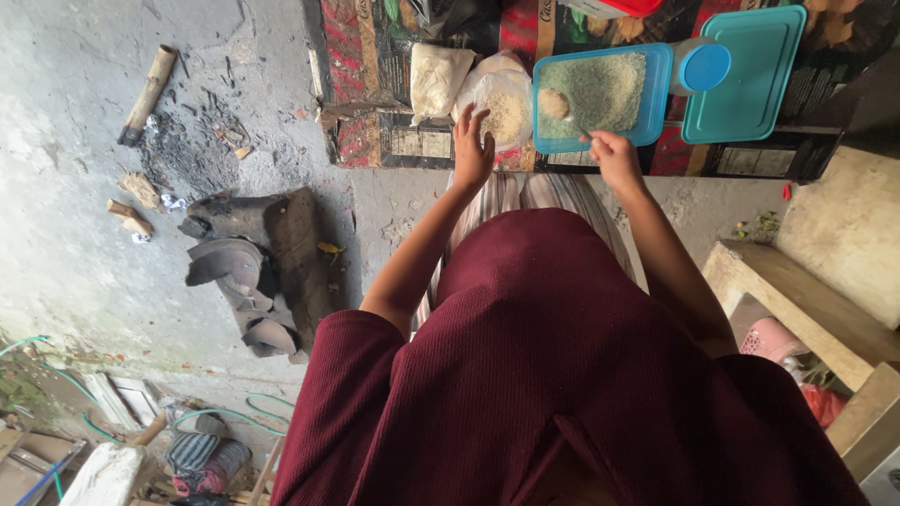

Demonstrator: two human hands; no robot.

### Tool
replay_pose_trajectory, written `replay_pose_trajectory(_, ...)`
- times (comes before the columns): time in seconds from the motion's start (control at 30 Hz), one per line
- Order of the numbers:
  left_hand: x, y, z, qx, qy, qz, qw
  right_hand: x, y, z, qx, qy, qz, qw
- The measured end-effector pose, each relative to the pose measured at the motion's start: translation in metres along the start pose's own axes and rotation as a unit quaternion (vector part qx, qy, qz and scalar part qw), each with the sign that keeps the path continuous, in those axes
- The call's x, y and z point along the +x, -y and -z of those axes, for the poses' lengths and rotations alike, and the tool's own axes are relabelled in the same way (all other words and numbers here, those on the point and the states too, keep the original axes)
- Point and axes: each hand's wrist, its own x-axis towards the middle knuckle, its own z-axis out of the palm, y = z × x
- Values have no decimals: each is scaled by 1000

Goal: The person scoops white powder from a small plastic bag into a blue plastic container holding green granules using a small spoon, repeatedly transferring the substance until the bag is nearly empty.

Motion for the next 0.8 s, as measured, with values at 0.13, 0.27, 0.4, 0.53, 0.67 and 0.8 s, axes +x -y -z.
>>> replay_pose_trajectory(0.13, -1, -2, -5, 2, -4, 7, 1000, -9, 20, 18, -180, -62, 42, 981)
replay_pose_trajectory(0.27, -6, -5, -9, 3, -21, 3, 1000, -15, 34, 18, -282, -97, 96, 950)
replay_pose_trajectory(0.4, -11, -9, -13, 2, -31, 7, 999, -12, 40, 16, -451, -142, 194, 860)
replay_pose_trajectory(0.53, -14, -9, -15, 20, -42, 30, 998, -15, 62, 10, -502, -176, 223, 817)
replay_pose_trajectory(0.67, -17, -7, -17, 38, -48, 63, 996, -19, 88, -4, -407, -122, 264, 866)
replay_pose_trajectory(0.8, -17, 4, -17, 35, -63, 74, 995, -11, 85, -32, -367, -33, 263, 892)
